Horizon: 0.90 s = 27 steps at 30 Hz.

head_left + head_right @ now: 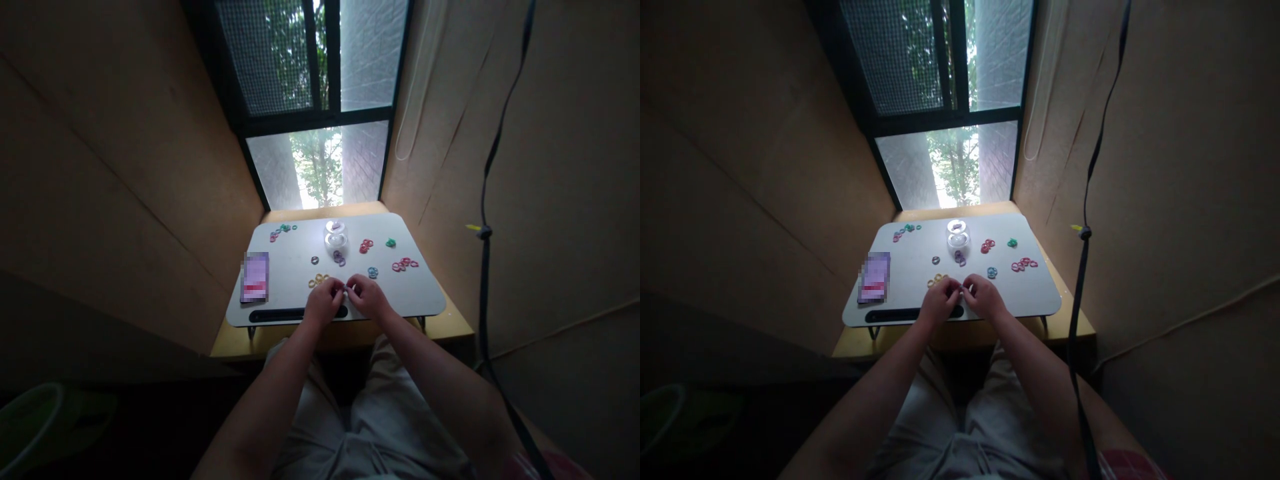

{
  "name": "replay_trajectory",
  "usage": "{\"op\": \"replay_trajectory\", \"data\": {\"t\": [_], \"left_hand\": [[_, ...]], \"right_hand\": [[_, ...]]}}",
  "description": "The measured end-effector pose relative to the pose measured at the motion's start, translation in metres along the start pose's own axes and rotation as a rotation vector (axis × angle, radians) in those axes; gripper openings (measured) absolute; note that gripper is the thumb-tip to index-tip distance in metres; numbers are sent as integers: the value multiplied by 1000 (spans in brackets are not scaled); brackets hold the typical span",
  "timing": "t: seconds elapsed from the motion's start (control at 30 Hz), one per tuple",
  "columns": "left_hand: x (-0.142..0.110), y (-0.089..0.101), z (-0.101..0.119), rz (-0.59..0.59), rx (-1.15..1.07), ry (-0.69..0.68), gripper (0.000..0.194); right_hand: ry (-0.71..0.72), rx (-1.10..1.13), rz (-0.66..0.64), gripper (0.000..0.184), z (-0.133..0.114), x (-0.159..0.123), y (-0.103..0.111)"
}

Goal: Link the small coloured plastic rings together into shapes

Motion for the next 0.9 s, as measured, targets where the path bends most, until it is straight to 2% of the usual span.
{"op": "replay_trajectory", "data": {"t": [0.23, 0.5, 0.9], "left_hand": [[-2, -1, 2, -28, -27, 26, 9], [-4, -3, 2, -85, -44, 10, 21], [-2, -1, 5, -74, -7, 11, 15]], "right_hand": [[-11, 18, -13, 3, 1, 0, -1], [-12, 17, -1, 4, 0, -1, 0], [22, -11, -20, 4, 2, -1, -3]]}}
Point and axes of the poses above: each hand's wrist, its own x-axis towards the middle knuckle, its own y-axis out of the back of the hand, z = x × y, the point moved 5 cm from there along x, towards the middle knuckle, and after that the axes turned 11 degrees about -x, right-handed, at the moved point
